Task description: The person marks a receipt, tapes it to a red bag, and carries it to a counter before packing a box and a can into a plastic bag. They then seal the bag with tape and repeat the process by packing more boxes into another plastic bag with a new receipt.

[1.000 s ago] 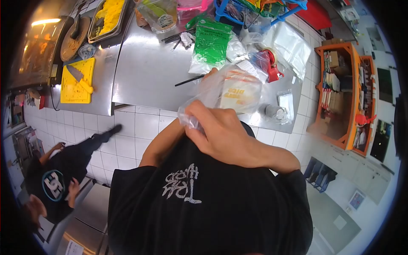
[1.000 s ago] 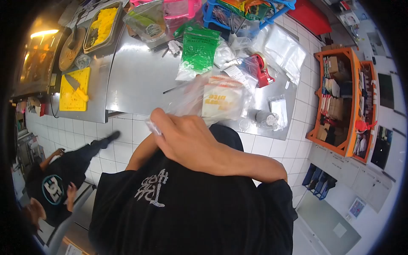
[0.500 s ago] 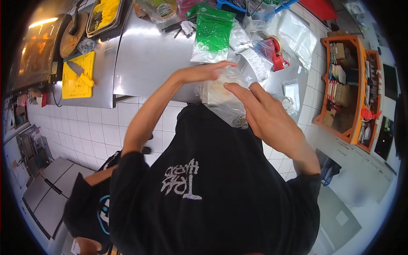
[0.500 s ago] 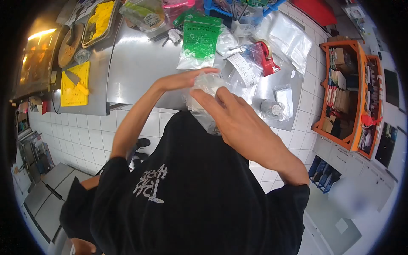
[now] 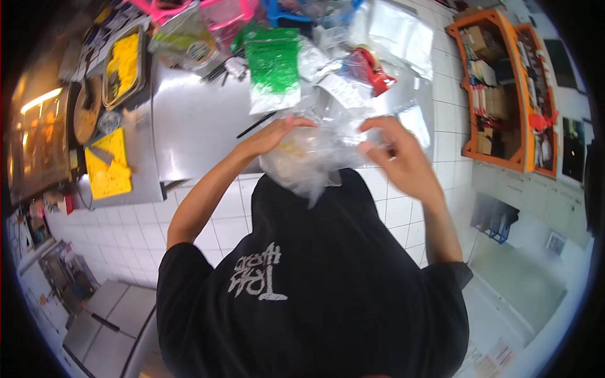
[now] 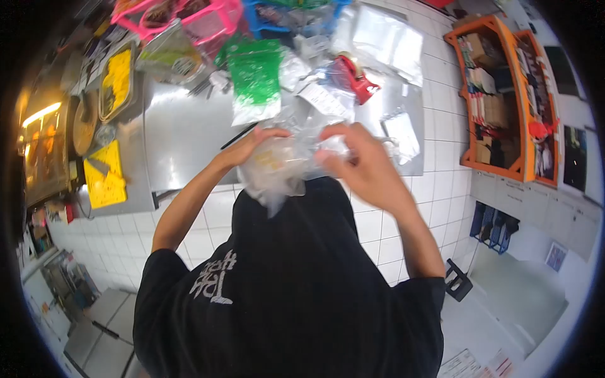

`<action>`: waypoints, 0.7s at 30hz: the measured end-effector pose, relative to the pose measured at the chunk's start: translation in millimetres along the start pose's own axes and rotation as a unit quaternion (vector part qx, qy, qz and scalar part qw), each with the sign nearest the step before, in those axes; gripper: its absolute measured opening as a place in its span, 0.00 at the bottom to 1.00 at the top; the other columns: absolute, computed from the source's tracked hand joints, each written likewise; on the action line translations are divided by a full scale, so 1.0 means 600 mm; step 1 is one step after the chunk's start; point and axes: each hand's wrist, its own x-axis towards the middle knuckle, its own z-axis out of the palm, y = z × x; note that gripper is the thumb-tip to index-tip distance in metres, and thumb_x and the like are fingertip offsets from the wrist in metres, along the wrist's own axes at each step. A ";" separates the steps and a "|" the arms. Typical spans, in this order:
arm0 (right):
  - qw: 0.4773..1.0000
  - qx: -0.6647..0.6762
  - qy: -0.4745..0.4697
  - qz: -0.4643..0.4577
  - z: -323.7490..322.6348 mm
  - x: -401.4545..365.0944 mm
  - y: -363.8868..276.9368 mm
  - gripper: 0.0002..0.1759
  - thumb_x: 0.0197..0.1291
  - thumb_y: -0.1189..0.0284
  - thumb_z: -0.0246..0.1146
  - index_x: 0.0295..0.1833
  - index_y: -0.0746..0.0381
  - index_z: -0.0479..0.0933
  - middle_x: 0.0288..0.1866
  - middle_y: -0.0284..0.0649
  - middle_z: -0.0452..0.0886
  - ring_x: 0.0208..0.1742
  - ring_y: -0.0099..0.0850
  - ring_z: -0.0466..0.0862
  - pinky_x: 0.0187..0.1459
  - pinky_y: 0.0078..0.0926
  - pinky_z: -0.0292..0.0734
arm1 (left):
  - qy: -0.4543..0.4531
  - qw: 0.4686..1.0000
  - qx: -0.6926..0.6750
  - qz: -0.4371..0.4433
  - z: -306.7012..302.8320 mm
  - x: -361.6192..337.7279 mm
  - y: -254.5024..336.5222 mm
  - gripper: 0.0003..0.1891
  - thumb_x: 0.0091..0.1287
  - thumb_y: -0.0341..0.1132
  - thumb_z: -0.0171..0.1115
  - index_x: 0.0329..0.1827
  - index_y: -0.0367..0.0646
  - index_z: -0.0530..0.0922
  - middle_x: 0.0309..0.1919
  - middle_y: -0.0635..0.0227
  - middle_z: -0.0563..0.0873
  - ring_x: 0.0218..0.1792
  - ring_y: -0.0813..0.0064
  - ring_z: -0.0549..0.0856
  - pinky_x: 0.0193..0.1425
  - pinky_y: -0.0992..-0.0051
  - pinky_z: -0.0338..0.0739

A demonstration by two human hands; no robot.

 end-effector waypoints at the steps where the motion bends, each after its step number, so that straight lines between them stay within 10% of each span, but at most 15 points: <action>1: 0.990 -0.139 -0.033 -0.017 -0.001 -0.006 -0.022 0.23 0.58 0.52 0.72 0.51 0.57 0.82 0.44 0.49 0.74 0.37 0.41 0.81 0.39 0.36 0.77 | 0.011 1.000 0.015 -0.003 0.004 -0.005 0.002 0.46 0.74 0.69 0.21 0.70 0.38 0.72 0.69 0.60 0.73 0.73 0.64 0.66 0.80 0.65 0.52; 5: 0.976 -0.188 -0.072 -0.083 0.075 -0.024 -0.069 0.48 0.43 0.31 0.69 0.55 0.62 0.82 0.60 0.66 0.71 0.62 0.63 0.74 0.61 0.50 0.74 | 0.012 0.999 -0.039 -0.008 0.002 0.013 -0.031 0.42 0.78 0.65 0.26 0.69 0.37 0.73 0.67 0.60 0.76 0.69 0.65 0.71 0.78 0.64 0.56; 9: 0.933 -0.307 -0.056 -0.180 0.159 0.009 -0.038 0.29 0.56 0.49 0.69 0.49 0.65 0.82 0.52 0.55 0.74 0.51 0.51 0.78 0.51 0.49 0.74 | -0.070 0.983 -0.159 -0.056 -0.011 0.019 -0.033 0.50 0.70 0.75 0.25 0.73 0.38 0.67 0.66 0.61 0.74 0.69 0.67 0.70 0.76 0.64 0.58; 15: 0.984 -0.030 -0.057 -0.169 0.075 0.025 -0.037 0.13 0.61 0.67 0.63 0.43 0.66 0.79 0.45 0.49 0.74 0.47 0.45 0.78 0.49 0.40 0.73 | 0.017 0.986 0.005 -0.168 -0.026 -0.018 -0.019 0.55 0.63 0.80 0.27 0.73 0.37 0.66 0.68 0.59 0.72 0.72 0.62 0.67 0.78 0.63 0.56; 19: 0.978 0.191 -0.079 -0.033 0.043 0.023 -0.021 0.09 0.64 0.69 0.61 0.44 0.63 0.77 0.42 0.49 0.73 0.46 0.45 0.76 0.48 0.39 0.72 | -0.044 0.998 0.021 -0.034 -0.012 -0.031 0.022 0.45 0.68 0.68 0.51 0.75 0.37 0.63 0.69 0.55 0.71 0.73 0.60 0.67 0.78 0.62 0.56; 21: 0.983 0.035 0.000 -0.182 0.062 0.014 -0.020 0.09 0.65 0.69 0.61 0.43 0.63 0.77 0.42 0.50 0.73 0.48 0.45 0.75 0.49 0.39 0.71 | -0.064 0.986 0.154 0.024 -0.004 -0.024 0.013 0.42 0.69 0.61 0.61 0.75 0.37 0.63 0.70 0.53 0.71 0.73 0.60 0.67 0.78 0.63 0.57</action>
